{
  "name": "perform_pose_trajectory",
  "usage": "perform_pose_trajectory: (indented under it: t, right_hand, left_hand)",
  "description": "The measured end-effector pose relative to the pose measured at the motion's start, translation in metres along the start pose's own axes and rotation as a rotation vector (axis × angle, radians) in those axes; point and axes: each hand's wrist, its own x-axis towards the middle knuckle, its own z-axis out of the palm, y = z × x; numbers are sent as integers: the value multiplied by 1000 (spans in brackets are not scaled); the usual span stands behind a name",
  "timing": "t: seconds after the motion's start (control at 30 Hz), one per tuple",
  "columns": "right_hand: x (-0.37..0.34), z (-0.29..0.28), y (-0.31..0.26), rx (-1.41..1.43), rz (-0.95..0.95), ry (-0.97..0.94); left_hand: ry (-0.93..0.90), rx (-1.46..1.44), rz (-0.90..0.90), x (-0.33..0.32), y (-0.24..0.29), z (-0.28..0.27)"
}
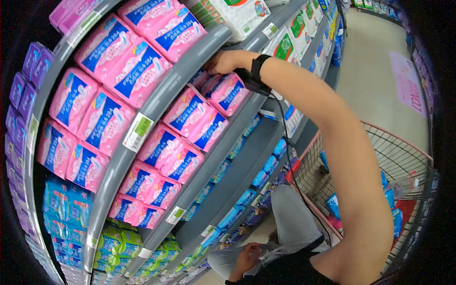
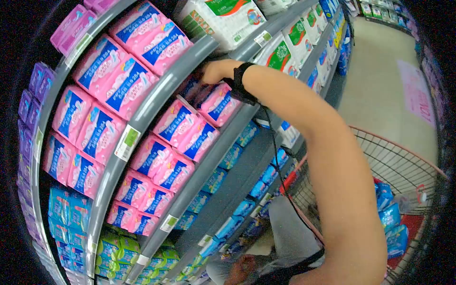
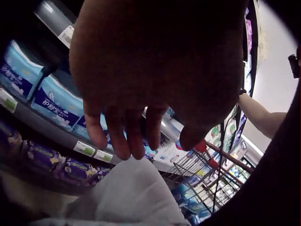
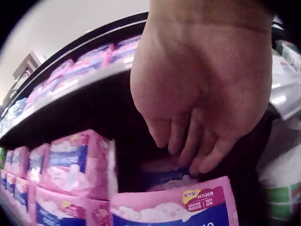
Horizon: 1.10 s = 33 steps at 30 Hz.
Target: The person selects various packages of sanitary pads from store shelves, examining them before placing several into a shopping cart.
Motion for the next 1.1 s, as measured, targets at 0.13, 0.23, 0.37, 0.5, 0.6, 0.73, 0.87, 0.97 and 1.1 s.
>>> perform_pose_trajectory:
  t: [0.13, 0.23, 0.37, 0.5, 0.6, 0.73, 0.87, 0.97, 1.1]
  right_hand:
    - [-86, -54, -62, 328, 42, 8]
    - [-164, -71, -98, 430, 63, 27]
    - [-297, -95, -154, 693, 511, 28]
    - [-434, -54, -194, 494, 764, -389]
    - [-537, 25, -194, 603, 1073, -864]
    - [-644, 112, -184, 397, 976, -1254]
    - [-693, 164, -232, 181, 855, -1492]
    - [-704, 154, -282, 144, 1019, -1248]
    - [-760, 215, -262, -69, 847, -1284]
  left_hand:
    - [-19, 123, 170, 8, -42, 16]
    - [-103, 126, 95, 6, -20, 18]
    - [-114, 104, 142, 4, -8, 25]
    - [-131, 36, 187, -3, -24, 34]
    - [-212, 45, 185, -6, -21, 35]
    - [-216, 144, 269, 2, -24, 31]
    - [-87, 51, 242, 5, -29, 21]
    - [-54, 58, 229, 1, -26, 22]
    - [-39, 28, 216, -8, -22, 23]
